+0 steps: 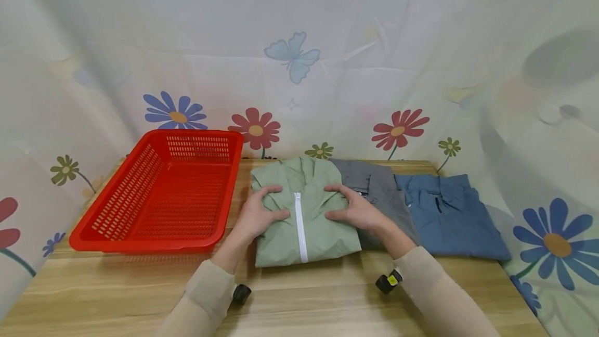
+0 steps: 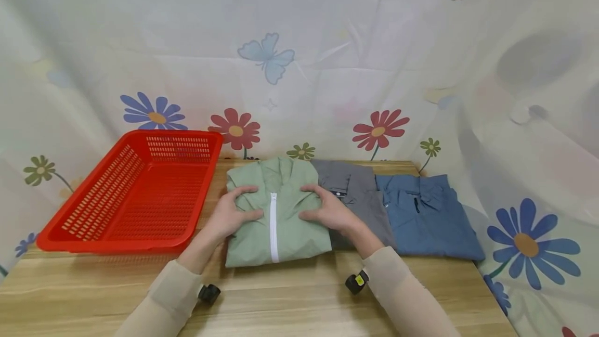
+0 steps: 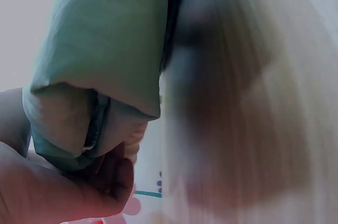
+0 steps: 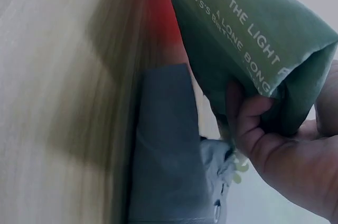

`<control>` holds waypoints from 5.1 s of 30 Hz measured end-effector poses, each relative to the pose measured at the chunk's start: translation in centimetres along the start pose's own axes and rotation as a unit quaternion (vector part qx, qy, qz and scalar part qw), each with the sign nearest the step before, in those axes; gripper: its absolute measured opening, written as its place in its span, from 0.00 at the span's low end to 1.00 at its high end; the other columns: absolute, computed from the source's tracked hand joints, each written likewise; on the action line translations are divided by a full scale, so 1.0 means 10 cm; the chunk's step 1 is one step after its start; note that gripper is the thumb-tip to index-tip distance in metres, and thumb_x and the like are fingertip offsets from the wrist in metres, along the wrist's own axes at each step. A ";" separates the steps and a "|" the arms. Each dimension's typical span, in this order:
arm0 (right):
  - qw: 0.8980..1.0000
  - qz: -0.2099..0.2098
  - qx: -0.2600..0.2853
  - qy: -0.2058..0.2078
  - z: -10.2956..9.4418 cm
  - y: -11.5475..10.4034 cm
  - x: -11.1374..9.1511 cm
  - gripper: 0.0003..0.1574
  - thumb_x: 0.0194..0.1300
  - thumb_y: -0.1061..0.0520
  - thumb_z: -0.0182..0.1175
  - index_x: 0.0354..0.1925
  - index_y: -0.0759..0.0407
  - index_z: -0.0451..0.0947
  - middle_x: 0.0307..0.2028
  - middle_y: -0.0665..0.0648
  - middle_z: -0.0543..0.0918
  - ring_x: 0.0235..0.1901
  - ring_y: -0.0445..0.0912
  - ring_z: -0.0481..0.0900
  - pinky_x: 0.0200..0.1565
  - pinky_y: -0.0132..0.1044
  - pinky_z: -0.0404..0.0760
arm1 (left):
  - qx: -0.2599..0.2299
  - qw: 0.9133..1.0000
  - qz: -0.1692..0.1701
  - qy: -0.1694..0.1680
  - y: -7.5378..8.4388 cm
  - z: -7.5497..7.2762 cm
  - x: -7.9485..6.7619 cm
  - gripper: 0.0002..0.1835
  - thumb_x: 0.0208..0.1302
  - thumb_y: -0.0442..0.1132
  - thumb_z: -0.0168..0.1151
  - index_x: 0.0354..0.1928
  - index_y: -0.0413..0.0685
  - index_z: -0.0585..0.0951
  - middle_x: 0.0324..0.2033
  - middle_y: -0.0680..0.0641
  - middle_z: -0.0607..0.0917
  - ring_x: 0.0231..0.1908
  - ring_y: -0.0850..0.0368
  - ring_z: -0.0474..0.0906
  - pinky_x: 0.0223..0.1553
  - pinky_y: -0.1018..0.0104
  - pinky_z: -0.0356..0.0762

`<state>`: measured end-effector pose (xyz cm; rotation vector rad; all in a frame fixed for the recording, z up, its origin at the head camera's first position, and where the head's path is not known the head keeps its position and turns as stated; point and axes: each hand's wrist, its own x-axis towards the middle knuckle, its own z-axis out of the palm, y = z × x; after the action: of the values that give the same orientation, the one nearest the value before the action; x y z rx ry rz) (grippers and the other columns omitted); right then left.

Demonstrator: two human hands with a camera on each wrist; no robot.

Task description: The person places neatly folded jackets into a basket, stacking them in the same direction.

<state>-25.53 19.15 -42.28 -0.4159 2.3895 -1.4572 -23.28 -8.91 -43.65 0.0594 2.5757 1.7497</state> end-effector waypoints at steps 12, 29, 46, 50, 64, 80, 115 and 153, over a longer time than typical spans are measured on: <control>1.000 -0.005 0.000 0.000 0.00 -0.13 -0.09 0.43 0.65 0.54 0.72 0.74 0.49 0.67 0.70 0.62 0.67 0.61 0.55 0.71 0.62 0.54 0.70 | 0.030 0.999 0.000 0.016 0.22 -0.10 -0.11 0.33 0.57 0.37 0.78 0.66 0.49 0.79 0.63 0.38 0.76 0.59 0.41 0.71 0.61 0.44 0.71; 1.000 0.006 0.007 0.000 0.06 -0.45 -0.16 0.43 0.65 0.52 0.73 0.74 0.46 0.67 0.71 0.62 0.66 0.62 0.56 0.71 0.61 0.53 0.71 | 0.065 0.998 0.006 -0.003 0.43 -0.39 -0.23 0.36 0.57 0.41 0.78 0.68 0.52 0.76 0.62 0.39 0.75 0.60 0.42 0.69 0.55 0.44 0.78; 1.000 -0.004 0.005 -0.001 0.21 -0.79 -0.05 0.42 0.64 0.55 0.72 0.73 0.49 0.67 0.69 0.61 0.69 0.64 0.54 0.70 0.63 0.52 0.69 | 0.039 0.999 -0.010 -0.022 0.53 -0.73 -0.28 0.37 0.61 0.43 0.76 0.71 0.50 0.73 0.63 0.37 0.72 0.60 0.40 0.70 0.53 0.48 0.81; 1.000 0.001 0.016 -0.005 0.28 -0.83 -0.02 0.42 0.65 0.55 0.72 0.73 0.49 0.67 0.68 0.61 0.70 0.63 0.54 0.71 0.62 0.52 0.71 | 0.041 0.999 -0.015 -0.030 0.52 -0.83 -0.27 0.37 0.61 0.43 0.76 0.71 0.50 0.72 0.64 0.37 0.71 0.60 0.40 0.69 0.53 0.49 0.81; 1.000 0.006 0.018 0.013 0.48 -1.01 0.11 0.42 0.62 0.55 0.74 0.71 0.47 0.69 0.68 0.59 0.71 0.64 0.53 0.71 0.64 0.51 0.70 | 0.012 0.998 -0.045 -0.044 0.40 -1.13 -0.21 0.40 0.62 0.44 0.76 0.74 0.50 0.70 0.68 0.36 0.65 0.64 0.39 0.64 0.50 0.55 0.83; 0.999 -0.007 0.043 -0.005 0.63 -1.26 0.31 0.42 0.63 0.56 0.73 0.72 0.53 0.68 0.71 0.60 0.66 0.65 0.53 0.68 0.64 0.49 0.72 | -0.001 0.995 -0.068 -0.076 0.40 -1.52 -0.13 0.44 0.62 0.47 0.75 0.77 0.51 0.66 0.69 0.36 0.67 0.60 0.40 0.71 0.45 0.61 0.83; 0.994 -0.066 0.067 -0.048 1.24 -1.48 0.82 0.39 0.63 0.60 0.70 0.69 0.52 0.69 0.60 0.54 0.72 0.55 0.44 0.73 0.54 0.36 0.77 | 0.126 0.984 -0.018 -0.124 0.05 -2.59 0.11 0.41 0.63 0.52 0.74 0.75 0.52 0.67 0.74 0.33 0.54 0.67 0.33 0.53 0.49 0.54 0.72; 0.994 -0.034 0.081 -0.071 1.69 -1.58 1.21 0.37 0.63 0.57 0.72 0.68 0.49 0.72 0.51 0.47 0.75 0.47 0.42 0.74 0.41 0.36 0.83 | 0.178 0.972 -0.025 -0.151 -0.30 -3.20 0.26 0.37 0.68 0.48 0.69 0.74 0.47 0.66 0.74 0.25 0.46 0.68 0.21 0.45 0.59 0.25 0.62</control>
<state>-28.28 -6.23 -36.87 -0.5453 2.1485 -1.5806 -27.32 -39.65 -34.64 0.2446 2.5932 1.1382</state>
